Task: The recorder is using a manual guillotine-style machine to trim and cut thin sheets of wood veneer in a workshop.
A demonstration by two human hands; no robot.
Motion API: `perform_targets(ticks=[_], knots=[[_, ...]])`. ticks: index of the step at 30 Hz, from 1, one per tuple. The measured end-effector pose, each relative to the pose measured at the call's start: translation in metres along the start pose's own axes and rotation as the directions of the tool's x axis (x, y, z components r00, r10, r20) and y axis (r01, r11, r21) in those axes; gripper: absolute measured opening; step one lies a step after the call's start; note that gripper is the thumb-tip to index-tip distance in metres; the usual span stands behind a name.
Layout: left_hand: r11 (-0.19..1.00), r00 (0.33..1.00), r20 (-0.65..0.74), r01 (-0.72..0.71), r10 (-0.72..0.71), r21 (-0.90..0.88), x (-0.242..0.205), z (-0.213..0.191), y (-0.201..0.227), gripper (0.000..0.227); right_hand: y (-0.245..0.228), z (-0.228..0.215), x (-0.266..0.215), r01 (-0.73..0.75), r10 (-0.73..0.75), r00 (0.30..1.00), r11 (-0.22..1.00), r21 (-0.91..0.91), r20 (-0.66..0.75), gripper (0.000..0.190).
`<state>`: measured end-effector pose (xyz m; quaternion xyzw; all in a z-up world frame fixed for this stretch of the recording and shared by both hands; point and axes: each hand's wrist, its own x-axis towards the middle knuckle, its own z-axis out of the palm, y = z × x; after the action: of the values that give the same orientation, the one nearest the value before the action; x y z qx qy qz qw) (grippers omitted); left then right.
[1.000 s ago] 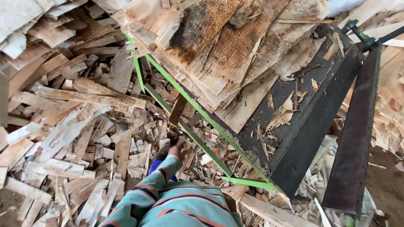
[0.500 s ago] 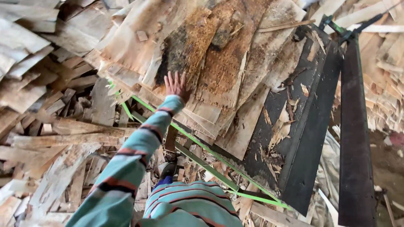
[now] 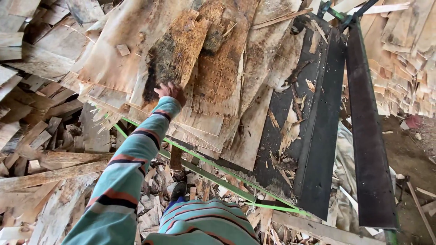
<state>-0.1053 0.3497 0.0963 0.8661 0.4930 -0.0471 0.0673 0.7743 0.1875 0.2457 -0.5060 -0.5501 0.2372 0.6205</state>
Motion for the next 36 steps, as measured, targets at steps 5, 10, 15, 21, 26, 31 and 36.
perform_targets(ticks=[5, 10, 15, 21, 26, 31, 36], knots=[[0.989, 0.98, -0.155, -0.135, 0.123, -0.067, 0.036, 0.036, -0.001, 0.034, -0.009, 0.003, -0.018, -0.096, 0.107, 0.99, 0.989, 0.111, -0.097, 0.042], [0.846, 0.979, -0.197, -0.144, 0.047, -0.514, -0.049, -0.063, 0.018, 0.032, -0.156, 0.205, -0.189, -0.321, 0.398, 0.898, 0.884, 0.34, -0.186, 0.044], [-0.097, 0.953, -0.276, -0.265, 0.124, -0.959, -0.103, 0.039, 0.042, 0.044, -0.21, 0.425, -0.509, -0.448, 0.628, 0.724, 0.742, 0.498, -0.285, 0.044], [-0.581, 0.941, 0.142, 0.303, 0.306, -0.755, -0.234, 0.245, 0.157, 0.032, -0.285, 0.581, -0.684, -0.476, 0.867, 0.366, 0.488, 0.732, -0.339, 0.045], [-0.445, 0.856, 0.281, 0.475, 0.434, -0.759, -0.332, 0.277, 0.201, 0.026, -0.238, 0.567, -0.729, -0.486, 0.84, 0.468, 0.505, 0.713, -0.275, 0.034], [-0.354, 0.799, 0.299, 0.521, 0.521, -0.776, -0.372, 0.223, 0.214, 0.027, -0.261, 0.564, -0.738, -0.578, 0.824, 0.478, 0.557, 0.597, -0.306, 0.036], [-0.368, 0.729, 0.331, 0.619, 0.6, -0.694, -0.38, 0.196, 0.225, 0.032, -0.268, 0.559, -0.732, -0.531, 0.718, 0.563, 0.694, 0.486, -0.409, 0.04]])
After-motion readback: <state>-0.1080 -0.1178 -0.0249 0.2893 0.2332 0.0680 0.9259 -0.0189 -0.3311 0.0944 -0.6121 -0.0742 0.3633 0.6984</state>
